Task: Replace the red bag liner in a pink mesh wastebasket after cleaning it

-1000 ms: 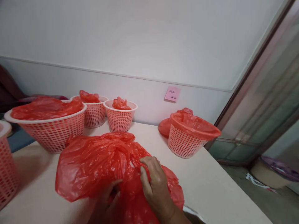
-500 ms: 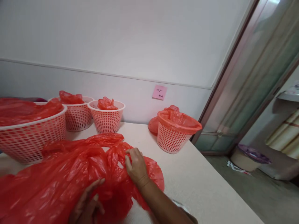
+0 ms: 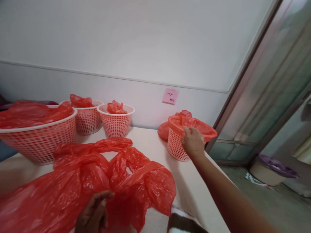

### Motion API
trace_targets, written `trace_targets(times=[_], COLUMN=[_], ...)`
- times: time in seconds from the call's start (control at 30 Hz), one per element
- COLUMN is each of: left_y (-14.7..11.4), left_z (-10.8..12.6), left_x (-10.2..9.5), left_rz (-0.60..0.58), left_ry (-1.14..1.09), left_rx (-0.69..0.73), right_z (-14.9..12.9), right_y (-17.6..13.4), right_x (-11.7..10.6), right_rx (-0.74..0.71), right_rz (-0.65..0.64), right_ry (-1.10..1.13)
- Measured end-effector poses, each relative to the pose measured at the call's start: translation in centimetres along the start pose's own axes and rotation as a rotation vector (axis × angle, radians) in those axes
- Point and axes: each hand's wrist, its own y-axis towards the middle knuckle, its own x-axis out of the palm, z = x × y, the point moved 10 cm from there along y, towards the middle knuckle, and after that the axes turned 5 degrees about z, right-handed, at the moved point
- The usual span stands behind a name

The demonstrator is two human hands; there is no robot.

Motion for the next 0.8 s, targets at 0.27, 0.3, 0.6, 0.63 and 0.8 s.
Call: trace_targets(times=[0.27, 0.3, 0.6, 0.63, 0.8], left_y=[0.3, 0.4, 0.6, 0.8, 1.1], left_z=[-0.4, -0.4, 0.2, 0.4, 0.2], left_x=[0.2, 0.1, -1.4, -2.0, -5.2], left_rz=[-0.004, -0.005, -0.049, -0.055, -0.133], left_ry=[-0.047, -0.055, -0.040, -0.026, 0.117], left_rx=[0.009, 0.014, 0.056, 0.082, 0.179], right_z=[2.0, 2.1, 2.8, 3.0, 4.5], right_y=[-1.7, -2.0, -4.2, -4.4, -5.3], right_x=[3.0, 3.2, 0.1, -0.3, -3.1], right_rx=[-0.071, -0.068, -0.077, -0.073, -0.034], right_rz=[-0.194, -0.226, -0.305, -0.312, -0.250], right_ry=[-0.181, -0.199, -0.104, -0.090, 0.013])
